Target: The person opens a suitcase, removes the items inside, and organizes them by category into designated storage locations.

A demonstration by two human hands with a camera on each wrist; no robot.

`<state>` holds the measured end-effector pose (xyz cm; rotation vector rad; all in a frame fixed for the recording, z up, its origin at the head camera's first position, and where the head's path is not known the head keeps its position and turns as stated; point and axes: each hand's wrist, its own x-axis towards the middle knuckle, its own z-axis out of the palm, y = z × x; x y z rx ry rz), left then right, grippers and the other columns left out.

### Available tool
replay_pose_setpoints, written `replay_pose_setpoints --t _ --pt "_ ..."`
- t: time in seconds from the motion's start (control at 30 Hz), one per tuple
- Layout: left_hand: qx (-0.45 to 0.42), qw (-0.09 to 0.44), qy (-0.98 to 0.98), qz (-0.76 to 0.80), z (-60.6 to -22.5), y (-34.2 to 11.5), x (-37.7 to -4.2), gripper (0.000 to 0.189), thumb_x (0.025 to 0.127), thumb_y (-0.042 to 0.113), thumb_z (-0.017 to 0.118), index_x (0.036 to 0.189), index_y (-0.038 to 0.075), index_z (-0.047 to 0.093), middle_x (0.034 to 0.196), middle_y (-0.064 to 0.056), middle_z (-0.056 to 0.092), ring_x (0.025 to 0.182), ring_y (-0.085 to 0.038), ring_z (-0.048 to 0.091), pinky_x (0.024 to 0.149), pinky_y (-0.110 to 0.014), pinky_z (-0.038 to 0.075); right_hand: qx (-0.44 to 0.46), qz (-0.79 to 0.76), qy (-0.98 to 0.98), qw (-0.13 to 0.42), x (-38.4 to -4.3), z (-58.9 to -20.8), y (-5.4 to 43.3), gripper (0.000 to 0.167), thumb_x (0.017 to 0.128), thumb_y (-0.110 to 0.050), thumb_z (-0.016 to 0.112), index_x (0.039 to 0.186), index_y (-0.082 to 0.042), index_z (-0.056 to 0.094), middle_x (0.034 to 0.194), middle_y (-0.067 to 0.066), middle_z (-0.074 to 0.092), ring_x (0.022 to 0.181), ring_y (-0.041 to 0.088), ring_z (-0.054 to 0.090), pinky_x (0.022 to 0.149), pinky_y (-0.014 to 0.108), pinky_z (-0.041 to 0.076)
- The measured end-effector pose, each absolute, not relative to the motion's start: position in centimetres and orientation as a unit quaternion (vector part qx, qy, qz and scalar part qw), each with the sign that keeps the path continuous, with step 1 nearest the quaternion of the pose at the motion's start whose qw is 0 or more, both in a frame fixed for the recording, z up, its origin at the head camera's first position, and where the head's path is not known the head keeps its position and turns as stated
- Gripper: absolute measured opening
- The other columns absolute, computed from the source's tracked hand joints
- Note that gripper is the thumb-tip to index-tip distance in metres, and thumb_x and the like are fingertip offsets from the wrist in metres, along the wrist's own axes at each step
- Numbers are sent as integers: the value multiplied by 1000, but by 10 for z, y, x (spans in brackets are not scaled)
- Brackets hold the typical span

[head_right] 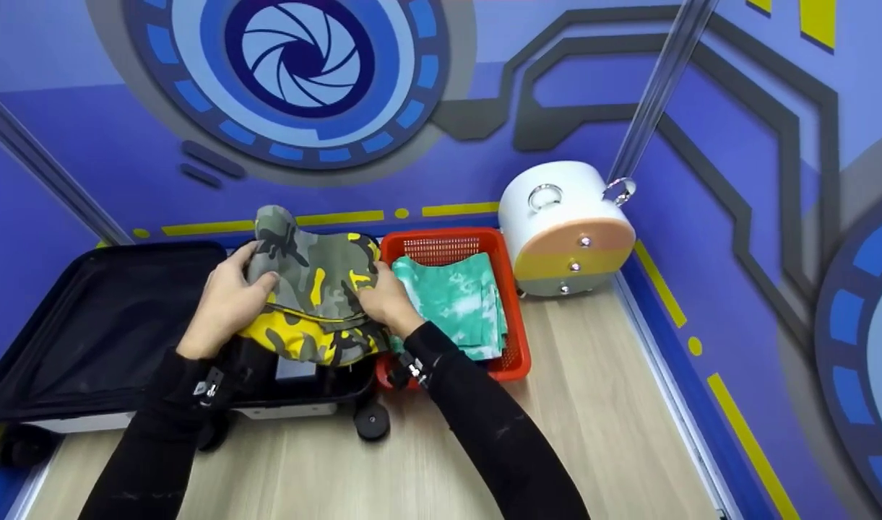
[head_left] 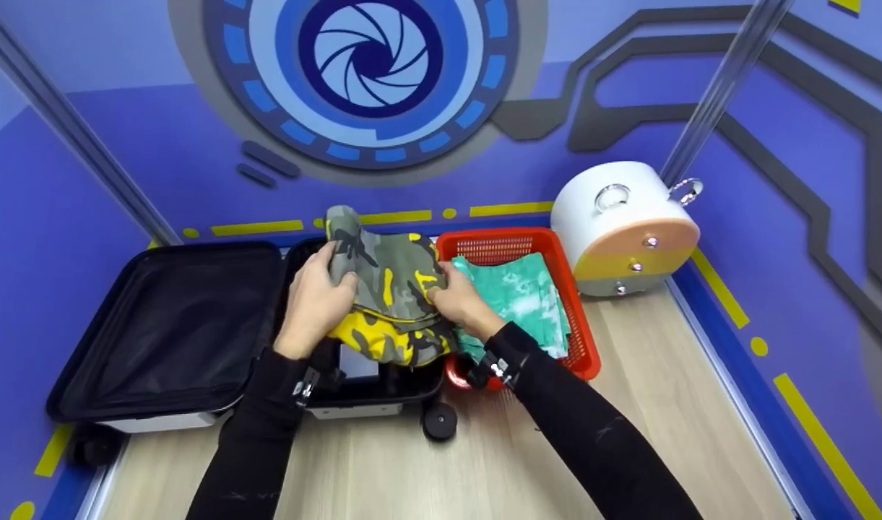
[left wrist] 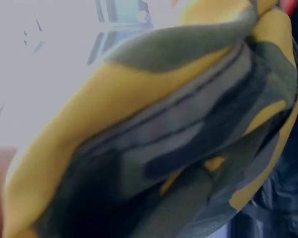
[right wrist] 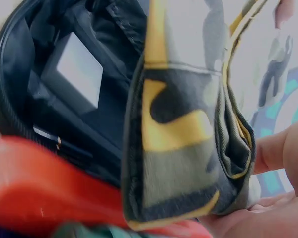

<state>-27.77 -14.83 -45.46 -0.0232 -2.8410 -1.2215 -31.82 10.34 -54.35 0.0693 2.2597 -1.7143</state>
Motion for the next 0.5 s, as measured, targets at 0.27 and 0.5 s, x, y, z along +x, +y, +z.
replay_pose_setpoints --t 0.27,0.5 --pt "-74 34 -894 -440 -451 -110 -289 78 98 15 63 172 16 39 161 -23 58 131 -41 63 110 -56 51 39 -567 820 71 -322 -519 165 78 100 -3 59 173 -9 33 163 23 53 137 34 59 117 51 53" --pt "-147 42 -873 -462 -476 -67 -296 38 97 3 66 130 19 76 132 -13 71 121 -32 66 110 -48 52 37 -511 858 33 -315 -505 230 78 99 -4 61 172 -10 36 167 26 49 142 37 55 123 54 47"
